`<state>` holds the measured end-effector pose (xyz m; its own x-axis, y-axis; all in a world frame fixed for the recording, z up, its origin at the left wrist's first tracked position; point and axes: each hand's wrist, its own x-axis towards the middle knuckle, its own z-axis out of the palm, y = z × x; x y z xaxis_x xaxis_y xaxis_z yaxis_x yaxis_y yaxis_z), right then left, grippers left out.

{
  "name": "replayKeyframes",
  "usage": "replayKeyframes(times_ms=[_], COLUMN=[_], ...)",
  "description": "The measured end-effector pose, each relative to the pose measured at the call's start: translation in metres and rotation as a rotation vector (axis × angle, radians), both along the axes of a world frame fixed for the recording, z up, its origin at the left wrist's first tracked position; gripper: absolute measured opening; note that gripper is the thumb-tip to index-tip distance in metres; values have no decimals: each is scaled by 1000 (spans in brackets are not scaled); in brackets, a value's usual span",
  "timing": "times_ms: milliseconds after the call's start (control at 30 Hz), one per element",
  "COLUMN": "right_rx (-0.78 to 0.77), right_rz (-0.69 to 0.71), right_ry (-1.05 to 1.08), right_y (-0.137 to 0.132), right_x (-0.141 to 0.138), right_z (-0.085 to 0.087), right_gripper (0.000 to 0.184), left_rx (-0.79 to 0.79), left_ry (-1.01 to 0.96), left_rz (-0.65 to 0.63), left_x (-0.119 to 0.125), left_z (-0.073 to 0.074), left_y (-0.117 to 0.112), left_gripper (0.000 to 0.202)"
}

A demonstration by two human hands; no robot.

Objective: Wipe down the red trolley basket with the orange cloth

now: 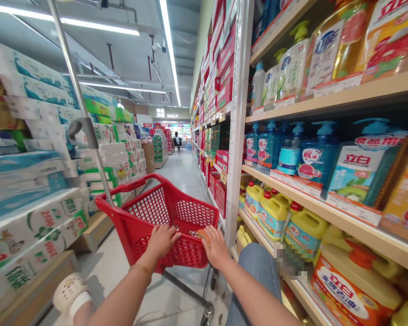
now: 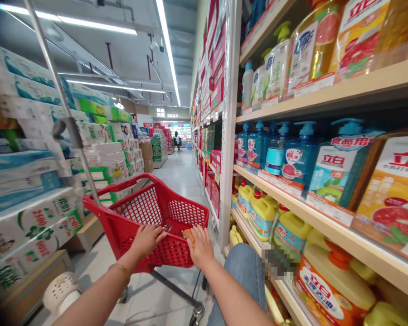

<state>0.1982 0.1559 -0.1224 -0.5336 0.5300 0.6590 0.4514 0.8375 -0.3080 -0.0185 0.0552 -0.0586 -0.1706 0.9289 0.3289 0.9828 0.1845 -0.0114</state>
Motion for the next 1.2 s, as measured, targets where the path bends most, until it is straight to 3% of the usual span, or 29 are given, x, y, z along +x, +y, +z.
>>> replayKeyframes(times_ms=[100,200,300,400,467,567,633,700,767,867,967,1067,1133,1200], right_rx=[-35,-95,-104,-57,-30,-85,-151,-181,-138,-109,-134,-220,-266,-240], right_rz=[-110,-234,-244,-164,-128,-229,-282,-251,-118,-8,-18,-115,-123,-14], right_ry=[20,42,35,20,19,44,39,21,9,3,-10,3,8,18], right_y=[12,3,-10,-5,9,27,27,14,-1,-7,10,21,12,-6], right_x=[-6,-33,-55,-51,-39,-30,-40,-60,-81,-93,-82,-76,-84,-96], right_z=[5,6,8,8,7,6,9,13,19,24,27,29,32,33], right_gripper=[41,41,45,43,41,42,44,47,48,46,43,44,45,46], left_rx=[19,22,-24,-81,-50,37,51,54,66,52,74,138,158,173], left_ry=[18,-15,-63,-61,5,120,145,142,128,98,136,190,183,159], left_rz=[95,143,112,79,161,310,351,369,360,304,325,391,411,401], left_x=[-11,2,17,11,-2,-17,-16,-6,5,12,7,9,18,31], left_z=[4,4,6,13,18,22,22,23,24,29,35,39,39,38], left_y=[-2,4,7,-2,-13,-28,-30,-27,-23,-27,-43,-54,-51,-45], left_gripper=[42,39,39,40,42,44,44,44,44,41,42,42,40,39])
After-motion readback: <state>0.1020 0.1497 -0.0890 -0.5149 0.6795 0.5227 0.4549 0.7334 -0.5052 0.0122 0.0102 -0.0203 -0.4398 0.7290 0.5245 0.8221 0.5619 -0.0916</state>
